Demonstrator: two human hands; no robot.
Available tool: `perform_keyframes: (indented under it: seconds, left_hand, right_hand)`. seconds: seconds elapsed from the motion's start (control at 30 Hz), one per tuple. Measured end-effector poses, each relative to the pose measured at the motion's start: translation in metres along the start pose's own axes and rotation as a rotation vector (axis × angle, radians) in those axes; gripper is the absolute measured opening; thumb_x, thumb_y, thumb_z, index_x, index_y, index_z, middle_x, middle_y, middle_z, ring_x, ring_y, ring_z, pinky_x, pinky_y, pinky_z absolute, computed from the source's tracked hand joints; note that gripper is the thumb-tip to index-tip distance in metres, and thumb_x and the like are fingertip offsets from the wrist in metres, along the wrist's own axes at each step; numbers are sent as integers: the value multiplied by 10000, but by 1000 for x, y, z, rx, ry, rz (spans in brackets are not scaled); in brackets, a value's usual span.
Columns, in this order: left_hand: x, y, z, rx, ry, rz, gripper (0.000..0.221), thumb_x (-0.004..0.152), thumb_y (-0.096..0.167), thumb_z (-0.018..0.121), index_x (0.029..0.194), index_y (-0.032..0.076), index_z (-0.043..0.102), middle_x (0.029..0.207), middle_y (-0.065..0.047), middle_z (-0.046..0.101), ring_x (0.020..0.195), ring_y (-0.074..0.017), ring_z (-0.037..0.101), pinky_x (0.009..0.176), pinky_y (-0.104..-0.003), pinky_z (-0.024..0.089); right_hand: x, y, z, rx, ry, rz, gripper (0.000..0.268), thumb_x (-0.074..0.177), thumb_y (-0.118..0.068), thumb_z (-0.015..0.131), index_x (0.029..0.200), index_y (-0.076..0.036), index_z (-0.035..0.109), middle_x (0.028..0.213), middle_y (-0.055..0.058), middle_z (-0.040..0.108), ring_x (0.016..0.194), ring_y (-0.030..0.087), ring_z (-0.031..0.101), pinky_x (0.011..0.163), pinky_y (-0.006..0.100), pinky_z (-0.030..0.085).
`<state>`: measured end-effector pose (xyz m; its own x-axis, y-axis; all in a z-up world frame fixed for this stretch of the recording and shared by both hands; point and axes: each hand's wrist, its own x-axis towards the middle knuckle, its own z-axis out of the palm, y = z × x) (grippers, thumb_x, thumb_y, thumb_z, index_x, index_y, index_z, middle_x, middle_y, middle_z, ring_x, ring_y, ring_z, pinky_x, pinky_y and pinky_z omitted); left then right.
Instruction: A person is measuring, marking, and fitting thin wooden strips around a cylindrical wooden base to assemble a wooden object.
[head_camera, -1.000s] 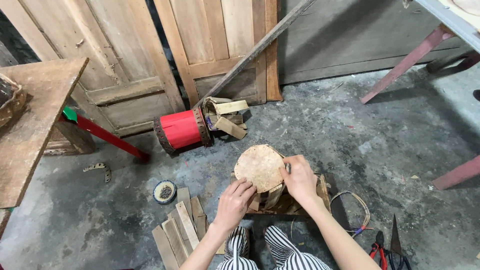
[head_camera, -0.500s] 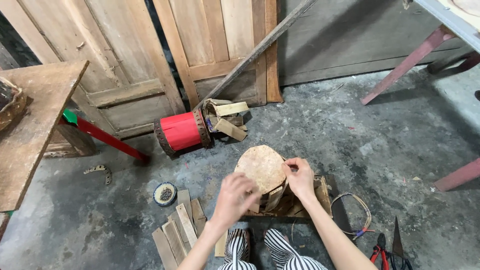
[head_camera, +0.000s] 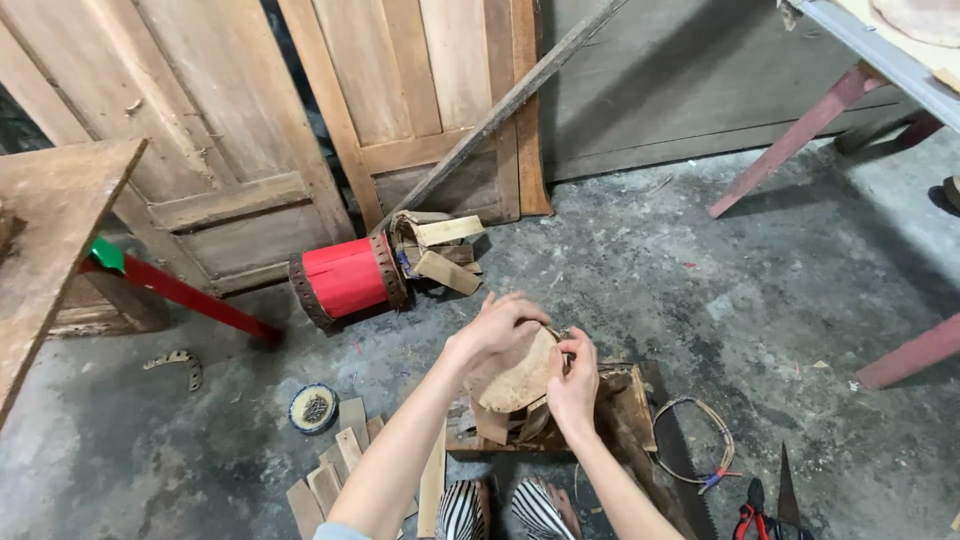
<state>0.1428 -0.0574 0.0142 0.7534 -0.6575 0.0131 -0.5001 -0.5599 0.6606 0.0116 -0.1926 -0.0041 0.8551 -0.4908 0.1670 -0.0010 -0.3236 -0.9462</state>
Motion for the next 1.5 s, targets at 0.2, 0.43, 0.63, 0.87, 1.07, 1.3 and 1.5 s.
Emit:
perform_keyframes:
  seconds: [0.2, 0.43, 0.63, 0.87, 1.07, 1.3, 1.5]
  left_hand:
    - [-6, 6, -12, -134, -22, 133, 220, 939, 182, 632, 1108, 209, 770, 1144, -38, 767, 1069, -298, 689, 971, -488, 503]
    - [-11, 29, -21, -110, 48, 126, 215, 875, 132, 683, 1047, 165, 807, 1089, -1, 768, 963, -196, 720, 891, -367, 547]
    - [-10, 25, -16, -117, 56, 105, 183, 891, 160, 691, 1026, 179, 813, 1076, 30, 762, 964, -170, 708, 889, -354, 543]
    - [-7, 19, -9, -64, 101, 133, 171, 888, 177, 691, 1006, 174, 815, 1046, 32, 762, 942, -161, 703, 878, -345, 531]
    - [-10, 28, -13, -89, 125, 125, 159, 873, 147, 702, 986, 150, 813, 1026, 18, 765, 910, -168, 707, 865, -352, 547]
    - [-11, 29, -11, -58, 147, 134, 151, 869, 149, 704, 977, 145, 810, 1021, 14, 760, 907, -177, 697, 841, -354, 544]
    - [-13, 34, -13, -50, 149, 109, 152, 866, 137, 698, 972, 136, 807, 1019, 13, 759, 923, -182, 696, 858, -363, 543]
  right_hand:
    - [-7, 4, 9, 66, -12, 107, 76, 988, -94, 565, 1041, -50, 533, 1316, 161, 683, 1113, 329, 660, 914, 435, 544]
    - [-3, 10, 12, 43, 14, 79, 113, 950, -34, 574, 1043, -55, 513, 1188, 100, 719, 912, 227, 693, 774, 350, 557]
    - [-2, 8, 11, 22, 32, 87, 97, 955, -58, 586, 1028, -48, 522, 1173, 97, 734, 894, 224, 699, 777, 354, 558]
    - [-1, 9, 12, 40, 52, 85, 105, 947, -74, 607, 1020, -41, 539, 1120, 92, 756, 884, 212, 709, 785, 338, 561]
    - [0, 9, 13, 31, 73, 71, 96, 951, -68, 600, 1025, -36, 546, 1106, 84, 763, 788, 203, 693, 695, 339, 559]
    - [0, 6, 13, 21, 66, 68, 103, 945, -43, 596, 1029, -38, 536, 1148, 82, 762, 835, 211, 714, 717, 344, 573]
    - [-1, -7, 7, 90, 5, 109, 173, 969, -14, 544, 1131, -67, 513, 1140, 65, 746, 810, 160, 680, 669, 298, 538]
